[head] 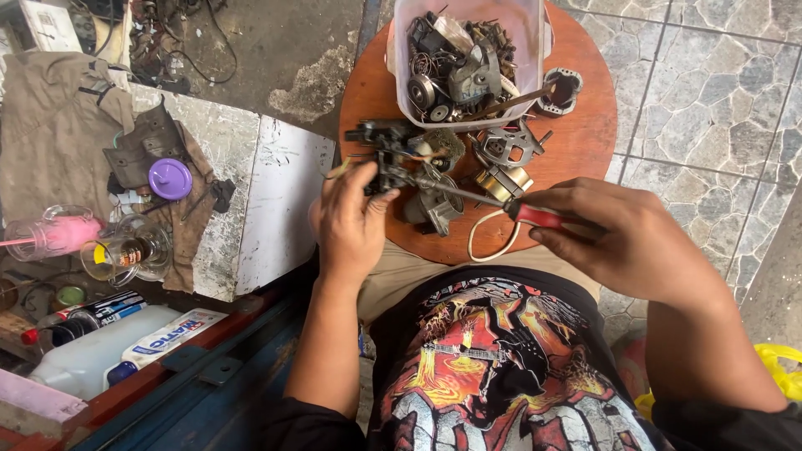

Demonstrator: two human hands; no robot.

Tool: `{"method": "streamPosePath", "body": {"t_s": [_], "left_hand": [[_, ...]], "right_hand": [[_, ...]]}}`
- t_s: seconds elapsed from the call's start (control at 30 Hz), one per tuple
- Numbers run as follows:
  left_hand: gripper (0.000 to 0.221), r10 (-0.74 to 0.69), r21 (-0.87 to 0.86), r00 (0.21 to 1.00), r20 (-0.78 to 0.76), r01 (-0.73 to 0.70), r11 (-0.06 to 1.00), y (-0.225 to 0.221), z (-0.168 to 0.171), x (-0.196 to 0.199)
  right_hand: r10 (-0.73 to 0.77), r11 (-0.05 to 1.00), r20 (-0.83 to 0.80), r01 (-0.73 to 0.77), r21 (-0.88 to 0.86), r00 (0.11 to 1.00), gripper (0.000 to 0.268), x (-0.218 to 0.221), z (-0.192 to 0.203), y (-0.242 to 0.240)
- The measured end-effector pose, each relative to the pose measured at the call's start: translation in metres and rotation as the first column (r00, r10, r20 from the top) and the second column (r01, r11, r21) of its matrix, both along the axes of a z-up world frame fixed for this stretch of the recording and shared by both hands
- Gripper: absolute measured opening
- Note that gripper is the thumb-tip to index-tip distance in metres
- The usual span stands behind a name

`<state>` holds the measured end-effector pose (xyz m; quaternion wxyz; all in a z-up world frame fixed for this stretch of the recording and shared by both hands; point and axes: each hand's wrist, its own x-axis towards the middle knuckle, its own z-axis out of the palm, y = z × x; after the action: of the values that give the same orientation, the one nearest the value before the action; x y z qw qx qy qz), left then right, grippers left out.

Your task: A person disassembles a small electrical component, likely a motor, using a screwdriver to pry parts apart on a cluttered workbench.

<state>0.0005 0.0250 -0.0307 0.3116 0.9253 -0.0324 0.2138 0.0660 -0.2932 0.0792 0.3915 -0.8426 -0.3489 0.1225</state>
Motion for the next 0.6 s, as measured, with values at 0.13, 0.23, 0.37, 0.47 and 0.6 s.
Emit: {"method": "streamPosePath", "body": {"t_s": [0.13,0.23,0.37,0.47,0.6], "left_hand": [[0.033,0.041,-0.204,0.999,-0.017,-0.043,0.978,-0.003,0.014,-0.003],[0.03,-0.058,-0.092,0.997,0.042,0.062,0.994,-0.009,0.02,-0.001],[0.024,-0.151,-0.015,0.986,0.067,0.152,0.988,-0.01,0.022,0.0],[0.031,-0.179,0.056,0.983,0.029,0.178,0.982,-0.008,0.022,-0.002],[0.032,-0.25,0.143,0.968,-0.015,0.249,0.958,-0.015,0.049,0.004]], "right_hand": [[-0.093,0.996,-0.077,0.093,0.003,0.993,0.032,-0.004,0.009,-0.007],[-0.026,0.998,-0.019,0.027,0.052,0.999,0.033,-0.004,0.012,-0.001],[0.058,0.997,0.101,-0.063,0.047,0.993,0.029,-0.004,0.012,0.006],[0.077,0.996,0.182,-0.082,0.018,0.98,0.026,-0.006,0.012,0.008],[0.105,0.988,0.332,-0.061,-0.14,0.937,0.028,-0.008,0.014,0.006]]}}
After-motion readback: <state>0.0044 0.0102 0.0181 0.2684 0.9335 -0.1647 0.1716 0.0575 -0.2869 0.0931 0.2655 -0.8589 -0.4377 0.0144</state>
